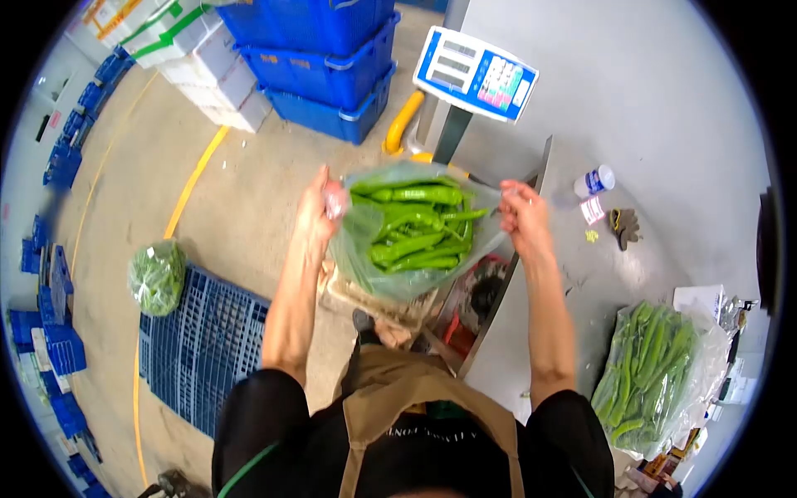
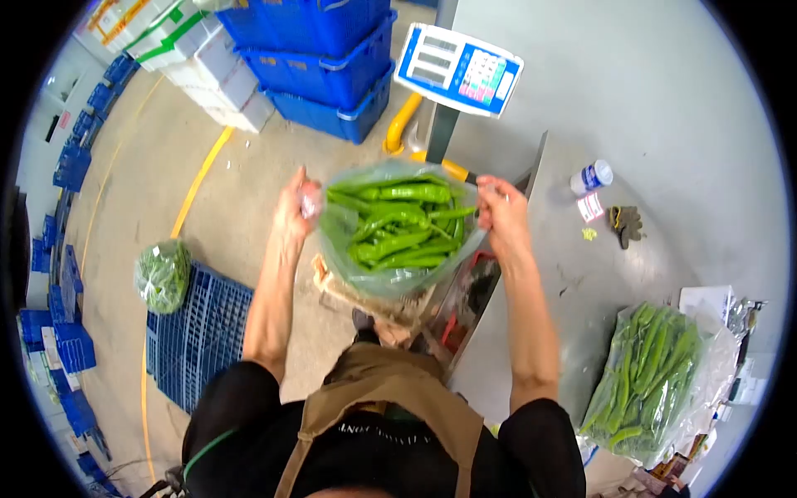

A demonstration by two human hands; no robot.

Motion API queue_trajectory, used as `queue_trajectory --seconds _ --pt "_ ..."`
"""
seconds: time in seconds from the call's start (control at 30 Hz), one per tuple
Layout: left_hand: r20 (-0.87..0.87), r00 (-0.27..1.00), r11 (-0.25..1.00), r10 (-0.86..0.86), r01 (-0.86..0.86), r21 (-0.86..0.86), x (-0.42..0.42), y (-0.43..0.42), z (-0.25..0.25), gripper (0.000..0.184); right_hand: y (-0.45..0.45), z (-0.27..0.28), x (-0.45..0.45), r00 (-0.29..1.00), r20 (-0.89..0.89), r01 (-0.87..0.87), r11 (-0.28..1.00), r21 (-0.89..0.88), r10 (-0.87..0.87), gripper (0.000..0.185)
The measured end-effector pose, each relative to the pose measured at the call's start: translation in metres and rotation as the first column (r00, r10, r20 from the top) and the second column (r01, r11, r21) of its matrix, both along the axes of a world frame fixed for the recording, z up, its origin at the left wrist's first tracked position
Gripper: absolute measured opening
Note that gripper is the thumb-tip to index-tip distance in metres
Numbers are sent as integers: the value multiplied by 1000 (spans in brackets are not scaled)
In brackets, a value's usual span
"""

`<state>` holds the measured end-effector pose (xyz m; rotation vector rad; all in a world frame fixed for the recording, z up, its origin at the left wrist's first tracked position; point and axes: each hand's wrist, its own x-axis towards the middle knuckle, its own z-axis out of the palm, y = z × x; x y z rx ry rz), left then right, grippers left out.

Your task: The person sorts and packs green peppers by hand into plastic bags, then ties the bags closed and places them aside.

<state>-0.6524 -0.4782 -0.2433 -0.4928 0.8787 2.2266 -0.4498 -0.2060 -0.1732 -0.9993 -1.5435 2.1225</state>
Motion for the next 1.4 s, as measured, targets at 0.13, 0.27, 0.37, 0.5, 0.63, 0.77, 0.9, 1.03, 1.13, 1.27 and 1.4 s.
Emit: queue_trajectory --seconds 0.13,0.27,0.37,0.5,0.63,0.77,0.9,1.03,1.13,1.27,1.4 --pt "-61 995 993 74 -79 -82 -2 -24 -26 33 22 -42 21 999 -44 -6 994 105 11 27" --pt "-246 966 962 -76 6 -272 14 -34 -18 29 14 -50 42 991 -36 -120 967 227 132 48" --pt "-411 904 931 -122 -39 -363 32 -34 4 29 1 -32 56 977 -5 -204 936 285 214 65" --pt "-665 671 716 -327 -283 -638 43 -57 3 38 -1 -29 74 957 114 -283 782 556 265 94" --pt "-778 531 731 -335 -375 -570 63 -91 24 97 8 -57 98 965 124 -253 690 678 231 117" --pt "-697 501 650 -513 -303 -697 85 -114 6 140 13 -56 107 937 238 -347 630 695 254 129" --pt "-680 444 599 -584 -329 -730 93 -108 -23 147 12 -62 102 883 361 -470 573 672 301 136" --pt "-688 425 600 -588 -341 -723 87 -97 -35 146 17 -78 88 823 462 -565 391 726 332 136" --pt "-706 412 615 -576 -352 -706 82 -89 -34 142 15 -80 79 830 441 -550 371 749 341 133" --pt "-721 317 604 -617 -396 -691 57 -87 -63 116 22 -96 61 877 301 -444 390 807 375 116" --pt "-752 225 658 -619 -374 -654 41 -60 -61 47 23 -126 26 864 182 -428 497 755 469 58"
